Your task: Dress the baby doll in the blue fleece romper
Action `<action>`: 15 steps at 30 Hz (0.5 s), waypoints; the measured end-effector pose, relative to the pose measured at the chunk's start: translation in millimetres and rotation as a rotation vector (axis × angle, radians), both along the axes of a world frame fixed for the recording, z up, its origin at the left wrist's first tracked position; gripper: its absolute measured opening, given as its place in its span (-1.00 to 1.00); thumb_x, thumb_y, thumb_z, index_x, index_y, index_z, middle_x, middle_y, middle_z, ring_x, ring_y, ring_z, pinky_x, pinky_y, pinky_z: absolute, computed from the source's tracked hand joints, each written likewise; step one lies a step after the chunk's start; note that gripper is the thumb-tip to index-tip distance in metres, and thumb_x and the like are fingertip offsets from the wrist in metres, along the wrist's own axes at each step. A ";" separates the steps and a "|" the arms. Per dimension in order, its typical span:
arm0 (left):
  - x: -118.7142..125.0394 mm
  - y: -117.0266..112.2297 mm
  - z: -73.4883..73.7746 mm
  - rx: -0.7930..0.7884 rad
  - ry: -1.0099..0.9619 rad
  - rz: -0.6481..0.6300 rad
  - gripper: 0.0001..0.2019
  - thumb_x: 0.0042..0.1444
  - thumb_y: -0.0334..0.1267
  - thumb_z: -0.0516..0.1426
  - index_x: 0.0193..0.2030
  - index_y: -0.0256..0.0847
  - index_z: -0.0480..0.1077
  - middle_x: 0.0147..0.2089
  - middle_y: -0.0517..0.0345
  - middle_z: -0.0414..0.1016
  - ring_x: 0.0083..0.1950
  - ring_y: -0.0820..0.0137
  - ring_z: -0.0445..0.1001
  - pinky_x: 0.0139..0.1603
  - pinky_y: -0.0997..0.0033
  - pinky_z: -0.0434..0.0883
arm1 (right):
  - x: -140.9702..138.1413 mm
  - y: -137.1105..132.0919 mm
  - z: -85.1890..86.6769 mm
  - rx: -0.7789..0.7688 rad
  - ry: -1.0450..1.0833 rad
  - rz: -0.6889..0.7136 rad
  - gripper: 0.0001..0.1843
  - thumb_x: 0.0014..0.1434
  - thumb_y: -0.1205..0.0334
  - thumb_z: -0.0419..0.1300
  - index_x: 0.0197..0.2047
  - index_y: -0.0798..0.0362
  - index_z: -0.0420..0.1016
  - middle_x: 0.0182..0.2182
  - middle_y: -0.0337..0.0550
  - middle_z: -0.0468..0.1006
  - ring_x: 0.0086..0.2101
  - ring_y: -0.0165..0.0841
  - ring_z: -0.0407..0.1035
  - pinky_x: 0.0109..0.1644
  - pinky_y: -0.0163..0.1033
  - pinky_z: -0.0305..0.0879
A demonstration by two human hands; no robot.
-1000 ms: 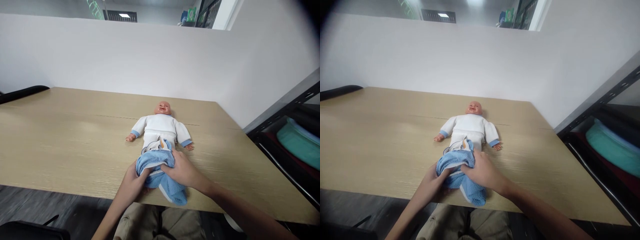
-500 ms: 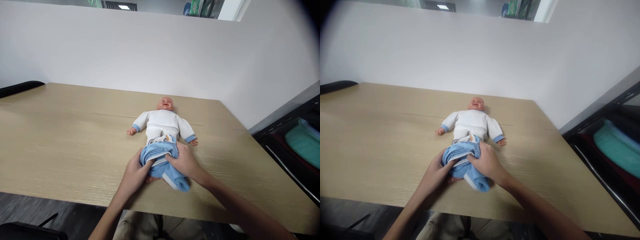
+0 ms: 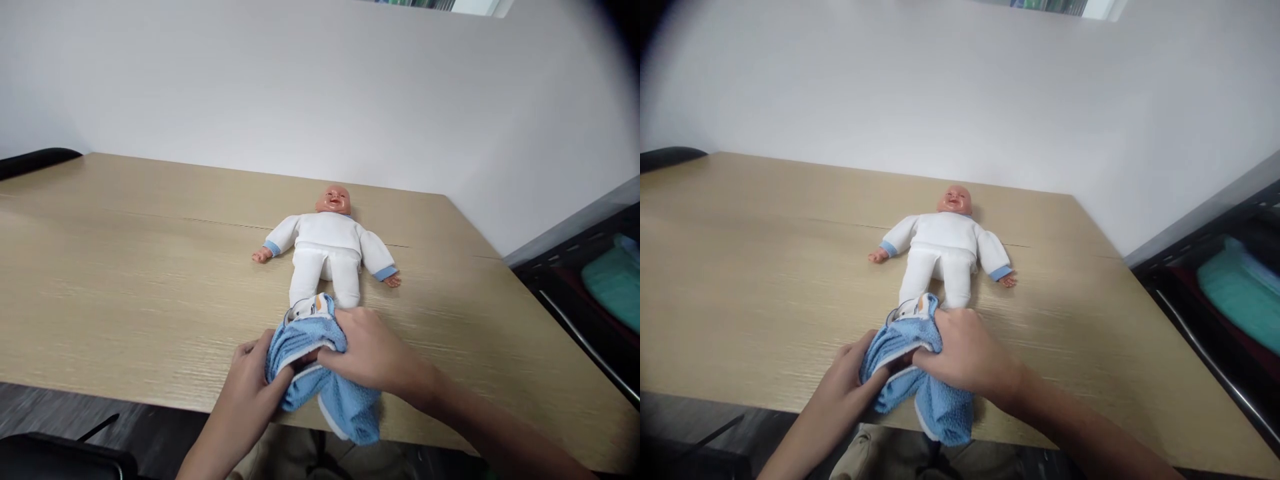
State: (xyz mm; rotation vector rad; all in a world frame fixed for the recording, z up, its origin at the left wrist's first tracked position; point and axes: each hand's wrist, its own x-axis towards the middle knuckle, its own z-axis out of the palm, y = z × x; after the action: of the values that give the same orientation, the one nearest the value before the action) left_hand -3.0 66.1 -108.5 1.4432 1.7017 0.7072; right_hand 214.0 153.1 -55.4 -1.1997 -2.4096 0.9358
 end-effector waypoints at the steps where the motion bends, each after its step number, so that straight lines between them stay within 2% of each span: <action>1: 0.1 -2.3 -1.7 -0.003 0.025 -0.006 -0.59 0.27 0.09 0.08 0.08 -0.07 0.52 0.16 -0.09 0.63 0.29 -0.20 0.42 0.32 -0.23 0.34 | -1.2 -0.6 -1.2 0.011 -0.021 0.008 -0.89 0.25 0.18 0.35 -0.30 0.01 0.59 -0.33 -0.21 0.70 -0.36 -0.32 0.52 -0.27 -0.21 0.19; 4: 1.9 -5.2 -8.0 0.045 0.080 -0.045 -0.61 0.33 0.02 0.05 0.16 -0.05 0.49 0.20 -0.06 0.63 0.29 -0.15 0.41 0.37 -0.25 0.29 | -4.3 -2.9 -3.4 0.051 -0.105 -0.018 -0.87 0.26 0.16 0.34 -0.30 0.00 0.55 -0.33 -0.20 0.70 -0.35 -0.28 0.53 -0.26 -0.18 0.21; 6: 3.9 -4.6 -12.4 0.095 0.097 -0.079 -0.63 0.38 -0.03 0.01 0.17 -0.04 0.47 0.20 -0.04 0.64 0.25 -0.10 0.45 0.38 -0.27 0.25 | -5.8 -6.4 -2.9 0.067 -0.155 -0.053 -0.87 0.26 0.15 0.34 -0.17 0.00 0.57 -0.21 -0.11 0.72 -0.22 -0.17 0.59 -0.15 -0.13 0.32; 8: 6.2 -3.1 -16.4 0.136 0.090 -0.101 -0.65 0.40 -0.07 -0.01 0.17 -0.04 0.47 0.20 -0.03 0.64 0.22 -0.07 0.48 0.37 -0.28 0.23 | -6.9 -11.1 -1.9 0.062 -0.189 -0.057 -0.78 0.27 0.16 0.34 -0.04 0.03 0.57 -0.07 0.01 0.72 -0.08 -0.06 0.59 -0.01 -0.04 0.40; 10: 8.2 -2.0 -20.6 0.174 0.079 -0.087 -0.67 0.40 -0.11 -0.02 0.15 -0.04 0.46 0.20 -0.04 0.64 0.23 -0.05 0.49 0.37 -0.28 0.22 | -7.2 -15.4 -2.2 0.048 -0.199 -0.032 -0.76 0.28 0.19 0.33 0.00 0.05 0.57 0.00 0.07 0.70 -0.01 0.00 0.58 0.09 0.03 0.43; 13: 9.5 -2.6 -28.3 0.226 0.045 -0.043 -0.70 0.42 -0.11 -0.01 0.12 -0.07 0.47 0.19 -0.08 0.62 0.26 -0.04 0.48 0.39 -0.27 0.22 | -5.0 -18.6 -7.0 0.014 -0.135 0.008 -0.78 0.23 0.28 0.31 -0.04 0.03 0.58 0.01 0.02 0.71 0.01 -0.01 0.58 0.14 0.05 0.44; 15: 9.1 -3.9 -33.8 0.241 -0.025 -0.004 -0.66 0.44 -0.08 0.01 0.20 -0.07 0.45 0.24 -0.11 0.59 0.30 -0.03 0.45 0.41 -0.25 0.25 | -2.2 -18.3 -12.4 -0.019 -0.044 -0.005 -0.67 0.16 0.33 0.33 0.02 0.00 0.56 0.04 -0.01 0.70 0.03 -0.02 0.58 0.17 0.04 0.44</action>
State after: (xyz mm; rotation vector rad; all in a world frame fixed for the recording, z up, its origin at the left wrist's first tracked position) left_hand 6.1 62.1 -142.3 1.5928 1.6366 0.9499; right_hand 211.8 134.8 -67.8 -1.2444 -2.4360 0.9427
